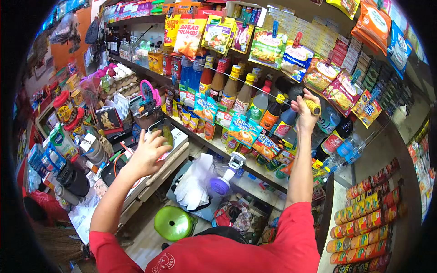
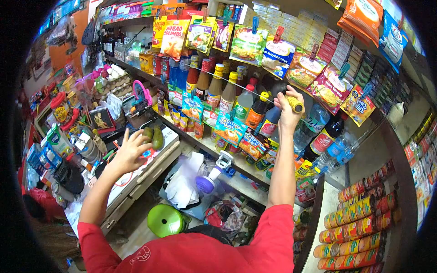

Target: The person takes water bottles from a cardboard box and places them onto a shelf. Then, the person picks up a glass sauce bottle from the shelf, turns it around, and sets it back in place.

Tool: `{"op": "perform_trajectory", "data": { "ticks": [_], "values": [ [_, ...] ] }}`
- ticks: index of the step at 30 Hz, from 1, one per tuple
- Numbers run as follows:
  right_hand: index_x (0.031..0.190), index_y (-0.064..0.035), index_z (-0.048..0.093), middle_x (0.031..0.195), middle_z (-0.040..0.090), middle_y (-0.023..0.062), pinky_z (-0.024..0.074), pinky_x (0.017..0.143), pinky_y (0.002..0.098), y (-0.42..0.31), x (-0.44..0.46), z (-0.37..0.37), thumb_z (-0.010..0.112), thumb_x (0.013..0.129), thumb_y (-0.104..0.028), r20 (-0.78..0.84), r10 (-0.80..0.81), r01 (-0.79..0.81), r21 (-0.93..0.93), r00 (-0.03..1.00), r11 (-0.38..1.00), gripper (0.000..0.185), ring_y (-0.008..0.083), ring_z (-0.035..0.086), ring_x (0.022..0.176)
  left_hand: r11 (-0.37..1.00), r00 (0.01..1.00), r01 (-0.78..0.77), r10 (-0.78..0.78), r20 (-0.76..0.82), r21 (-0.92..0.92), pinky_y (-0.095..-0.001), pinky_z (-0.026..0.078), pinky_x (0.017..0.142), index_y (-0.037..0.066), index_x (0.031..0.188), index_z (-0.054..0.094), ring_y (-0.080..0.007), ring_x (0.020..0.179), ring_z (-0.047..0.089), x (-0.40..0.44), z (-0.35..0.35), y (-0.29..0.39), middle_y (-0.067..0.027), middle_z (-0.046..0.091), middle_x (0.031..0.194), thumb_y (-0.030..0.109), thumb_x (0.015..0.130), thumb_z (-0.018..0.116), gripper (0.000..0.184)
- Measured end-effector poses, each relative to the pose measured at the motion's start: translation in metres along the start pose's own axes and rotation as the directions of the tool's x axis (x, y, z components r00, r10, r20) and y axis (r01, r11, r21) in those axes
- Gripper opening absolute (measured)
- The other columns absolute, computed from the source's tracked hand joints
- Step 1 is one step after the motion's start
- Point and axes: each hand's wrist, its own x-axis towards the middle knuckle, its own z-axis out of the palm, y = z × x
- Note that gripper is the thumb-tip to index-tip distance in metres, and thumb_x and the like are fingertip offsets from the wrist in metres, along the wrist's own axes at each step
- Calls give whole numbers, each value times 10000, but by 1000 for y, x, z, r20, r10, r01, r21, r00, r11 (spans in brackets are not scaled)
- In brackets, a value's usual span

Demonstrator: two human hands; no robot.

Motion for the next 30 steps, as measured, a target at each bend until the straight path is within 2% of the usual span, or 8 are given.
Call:
{"op": "perform_trajectory", "data": {
  "ticks": [6,10,11,14,18,24,29,30],
  "values": [
    [943,-35,575,1205,586,151,565,522,263,12,14,3,750,757,-6,11,45,-45,-36,999,998,257,200,673,663,980,979,-199,199,-48,7,-694,245,1037,133,1111,620,-320,1302,386,51,17,25,-100,534,1187,117,637,734,487],
    [950,-52,577,877,643,97,536,489,252,16,22,4,769,745,-33,-32,122,-124,-73,992,990,282,167,653,585,968,968,-250,250,-13,-23,-692,239,1046,134,1108,621,-317,1311,375,71,20,42,-96,525,1198,107,632,736,490],
    [979,-67,586,826,602,56,557,505,277,16,24,3,765,753,-36,-25,129,-131,-84,991,988,289,201,665,588,964,965,-263,262,-16,-26,-691,233,1050,136,1112,615,-319,1317,365,73,22,44,-90,518,1200,104,627,743,503],
    [961,-64,582,771,619,59,524,473,253,21,28,5,774,742,-38,-45,154,-157,-70,987,985,293,159,643,559,958,958,-287,287,1,0,-684,222,1064,149,1134,593,-334,1324,364,75,29,47,-78,514,1224,162,607,790,563],
    [957,-57,588,763,614,61,523,458,265,35,34,7,771,716,-12,-68,190,-195,-64,979,979,306,161,627,532,967,967,-251,253,40,-44,-700,203,1064,152,1137,602,-328,1327,360,66,28,43,-75,517,1225,154,616,784,552],
    [948,-36,591,803,627,89,558,465,301,37,49,12,739,724,20,-97,311,-326,-291,946,899,275,193,628,530,982,981,-186,188,48,-33,-703,201,1065,157,1162,602,-328,1321,360,42,35,27,-78,521,1235,151,619,786,574],
    [926,-77,558,896,602,50,590,558,373,48,71,13,730,741,1,-52,435,-426,-341,899,838,264,223,635,786,987,986,-151,154,59,-61,-698,207,1065,144,1140,610,-329,1319,363,24,31,23,-96,521,1238,129,622,772,543],
    [938,-80,565,894,603,46,589,553,368,51,76,14,734,745,-11,-46,442,-425,-384,896,820,266,222,633,778,987,988,-141,146,59,-78,-701,212,1059,139,1130,617,-328,1319,366,21,28,23,-102,522,1240,114,627,752,521]
  ]
}}
